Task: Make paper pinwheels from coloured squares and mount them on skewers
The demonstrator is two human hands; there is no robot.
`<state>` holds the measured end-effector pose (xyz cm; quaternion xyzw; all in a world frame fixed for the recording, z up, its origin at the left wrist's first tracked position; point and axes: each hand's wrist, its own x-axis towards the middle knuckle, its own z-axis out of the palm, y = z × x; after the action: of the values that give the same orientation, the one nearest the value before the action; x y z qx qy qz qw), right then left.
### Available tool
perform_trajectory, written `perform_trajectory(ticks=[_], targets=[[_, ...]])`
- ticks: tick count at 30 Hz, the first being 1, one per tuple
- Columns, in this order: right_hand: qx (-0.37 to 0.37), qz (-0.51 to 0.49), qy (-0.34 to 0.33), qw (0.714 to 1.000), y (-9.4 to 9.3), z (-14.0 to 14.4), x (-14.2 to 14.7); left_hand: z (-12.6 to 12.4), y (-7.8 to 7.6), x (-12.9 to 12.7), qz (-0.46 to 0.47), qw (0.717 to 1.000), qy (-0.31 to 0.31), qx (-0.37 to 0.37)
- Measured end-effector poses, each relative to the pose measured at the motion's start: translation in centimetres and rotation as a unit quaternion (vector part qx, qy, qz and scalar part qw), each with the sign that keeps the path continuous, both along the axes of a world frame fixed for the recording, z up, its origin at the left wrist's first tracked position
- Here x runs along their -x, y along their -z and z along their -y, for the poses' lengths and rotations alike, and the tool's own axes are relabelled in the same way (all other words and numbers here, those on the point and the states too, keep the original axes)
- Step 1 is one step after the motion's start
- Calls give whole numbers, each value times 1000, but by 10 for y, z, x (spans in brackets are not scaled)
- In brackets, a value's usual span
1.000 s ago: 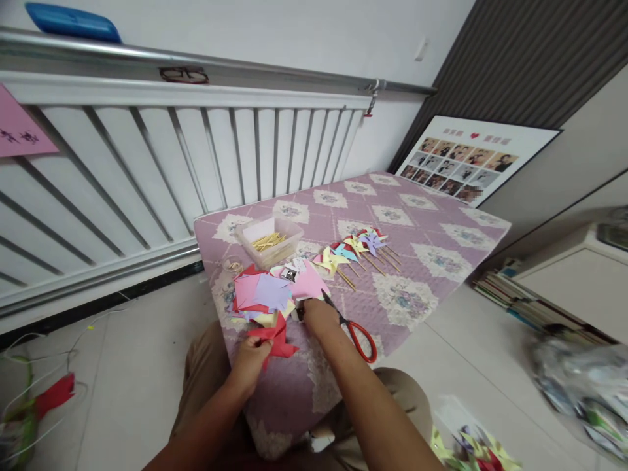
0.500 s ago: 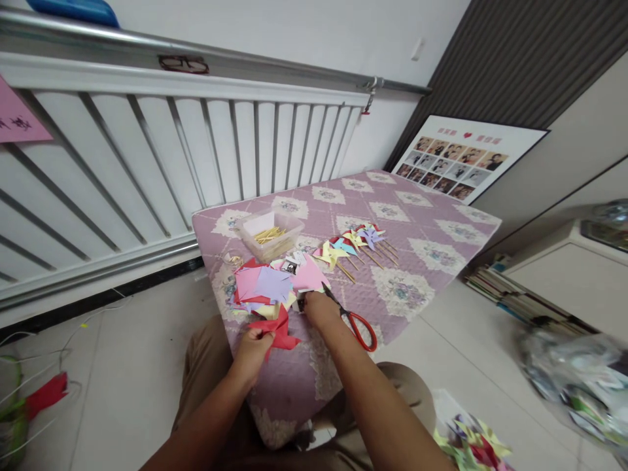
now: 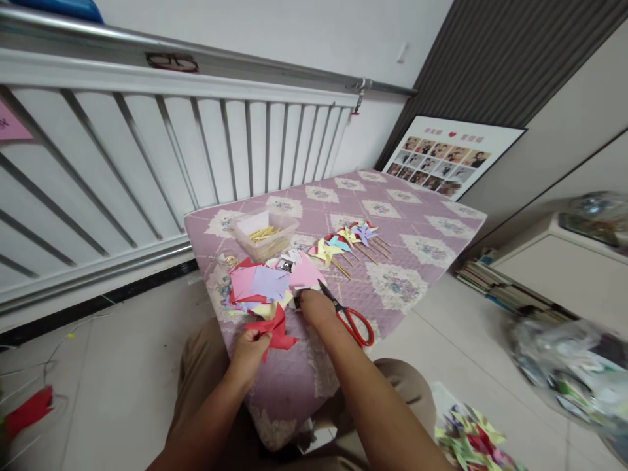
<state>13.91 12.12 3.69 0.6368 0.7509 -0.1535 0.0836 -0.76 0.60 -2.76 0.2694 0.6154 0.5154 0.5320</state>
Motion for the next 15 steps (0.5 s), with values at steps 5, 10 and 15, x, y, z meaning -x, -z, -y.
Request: perform_trajectory(ticks=[5,10,15], targets=[[-27,-25,-6,999,-1,4,-5,-1,1,-1,6,1000,5,-7],[-79,-77,-13,994,1,7,-8,-1,1,-2,4,1000,1,-2],[-134,-150,-13,979,-2,18,-16,-2,-2,-2,4,1000,3,-3]])
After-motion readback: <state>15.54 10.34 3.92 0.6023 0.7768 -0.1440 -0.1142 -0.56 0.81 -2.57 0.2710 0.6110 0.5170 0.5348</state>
